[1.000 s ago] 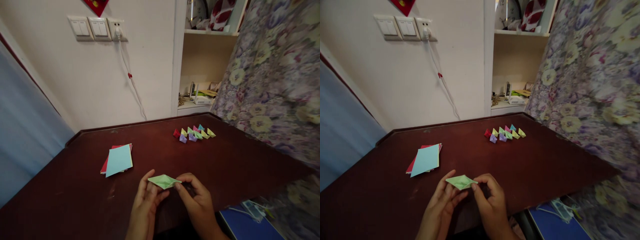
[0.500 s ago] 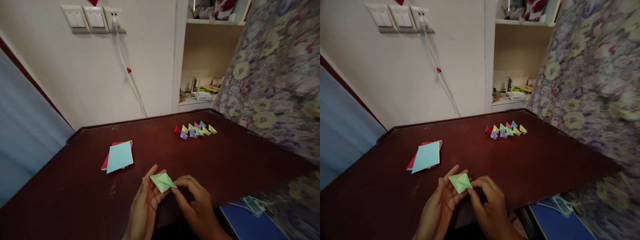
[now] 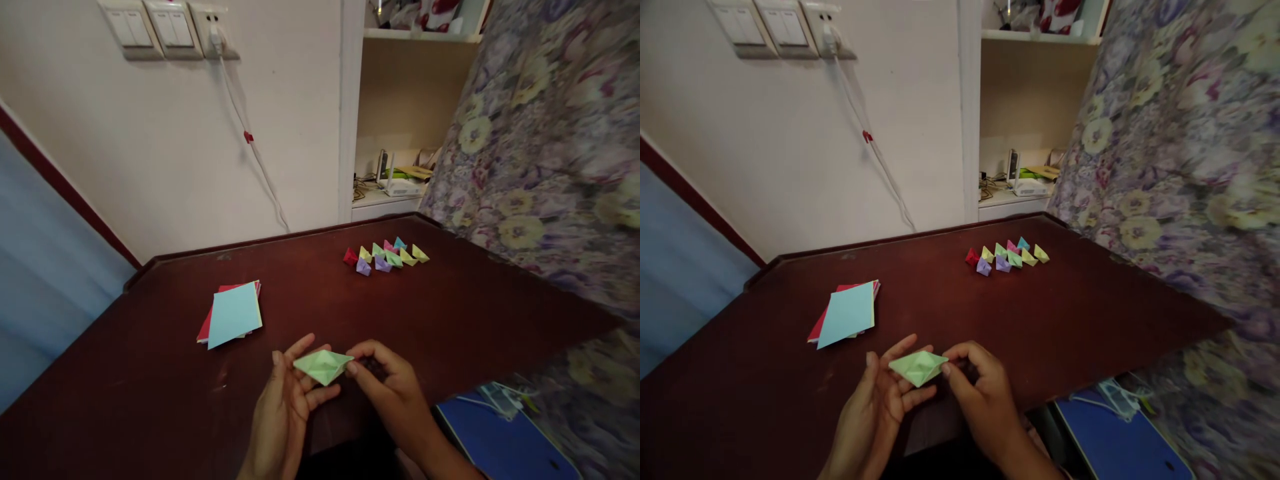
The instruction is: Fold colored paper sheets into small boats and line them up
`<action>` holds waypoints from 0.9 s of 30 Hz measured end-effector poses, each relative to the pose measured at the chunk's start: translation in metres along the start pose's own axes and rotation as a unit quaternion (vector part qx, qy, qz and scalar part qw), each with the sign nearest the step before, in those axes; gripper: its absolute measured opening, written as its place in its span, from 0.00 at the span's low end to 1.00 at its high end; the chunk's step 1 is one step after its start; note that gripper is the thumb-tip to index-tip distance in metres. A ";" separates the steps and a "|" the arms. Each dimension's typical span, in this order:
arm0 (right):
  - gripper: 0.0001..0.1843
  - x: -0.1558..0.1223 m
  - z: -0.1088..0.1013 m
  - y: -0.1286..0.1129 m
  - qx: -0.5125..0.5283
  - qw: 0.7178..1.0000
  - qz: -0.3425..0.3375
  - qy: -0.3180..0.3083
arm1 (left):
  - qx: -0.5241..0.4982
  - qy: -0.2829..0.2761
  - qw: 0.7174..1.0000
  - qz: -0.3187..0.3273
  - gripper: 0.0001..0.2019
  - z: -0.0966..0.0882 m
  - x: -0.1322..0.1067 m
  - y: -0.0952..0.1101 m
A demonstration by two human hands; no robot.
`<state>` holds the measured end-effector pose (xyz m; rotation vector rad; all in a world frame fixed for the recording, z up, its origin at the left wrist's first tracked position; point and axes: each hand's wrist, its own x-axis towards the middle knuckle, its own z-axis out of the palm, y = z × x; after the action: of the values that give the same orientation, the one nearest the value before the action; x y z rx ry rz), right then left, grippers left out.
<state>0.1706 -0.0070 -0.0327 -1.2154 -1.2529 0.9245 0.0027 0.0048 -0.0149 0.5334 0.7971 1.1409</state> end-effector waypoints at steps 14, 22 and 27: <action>0.09 0.014 -0.012 0.005 0.056 0.984 0.058 -0.157 | 0.010 -0.077 0.985 -0.155 0.30 0.003 0.001 -0.011; 0.11 0.013 -0.012 -0.004 -0.005 0.989 0.025 -0.145 | -0.001 -0.075 0.987 -0.145 0.27 0.001 0.001 -0.019; 0.08 0.013 -0.008 0.000 -0.031 0.995 -0.002 -0.096 | -0.021 -0.060 0.990 -0.130 0.24 0.006 -0.002 -0.018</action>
<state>0.1800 0.0044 -0.0300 -1.1924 -1.4444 1.0241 0.0177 -0.0038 -0.0240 0.4445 0.7149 0.8755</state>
